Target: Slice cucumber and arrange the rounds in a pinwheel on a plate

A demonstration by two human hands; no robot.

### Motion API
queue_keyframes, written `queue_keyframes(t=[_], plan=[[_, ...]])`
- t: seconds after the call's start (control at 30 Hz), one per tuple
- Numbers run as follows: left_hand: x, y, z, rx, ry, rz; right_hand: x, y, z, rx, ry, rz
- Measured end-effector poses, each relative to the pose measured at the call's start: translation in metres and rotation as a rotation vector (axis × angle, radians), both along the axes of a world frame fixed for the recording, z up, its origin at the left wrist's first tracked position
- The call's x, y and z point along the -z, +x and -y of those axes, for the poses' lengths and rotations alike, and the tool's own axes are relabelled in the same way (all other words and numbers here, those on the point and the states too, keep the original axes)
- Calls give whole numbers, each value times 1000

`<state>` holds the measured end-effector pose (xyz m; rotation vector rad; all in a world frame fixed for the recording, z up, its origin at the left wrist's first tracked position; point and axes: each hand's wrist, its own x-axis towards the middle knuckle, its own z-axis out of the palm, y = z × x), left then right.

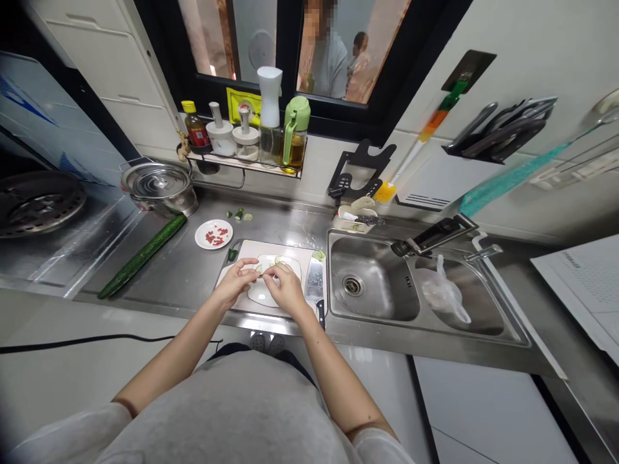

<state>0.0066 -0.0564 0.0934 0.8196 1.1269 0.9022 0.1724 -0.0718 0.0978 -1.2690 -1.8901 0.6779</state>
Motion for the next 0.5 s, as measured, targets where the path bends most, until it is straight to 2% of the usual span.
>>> queue_keyframes(t=[0.23, 0.5], plan=[[7, 8, -1, 11, 231, -57, 15, 1, -1, 115, -226, -161], [15, 13, -3, 51, 275, -83, 24, 5, -3, 124, -394, -335]])
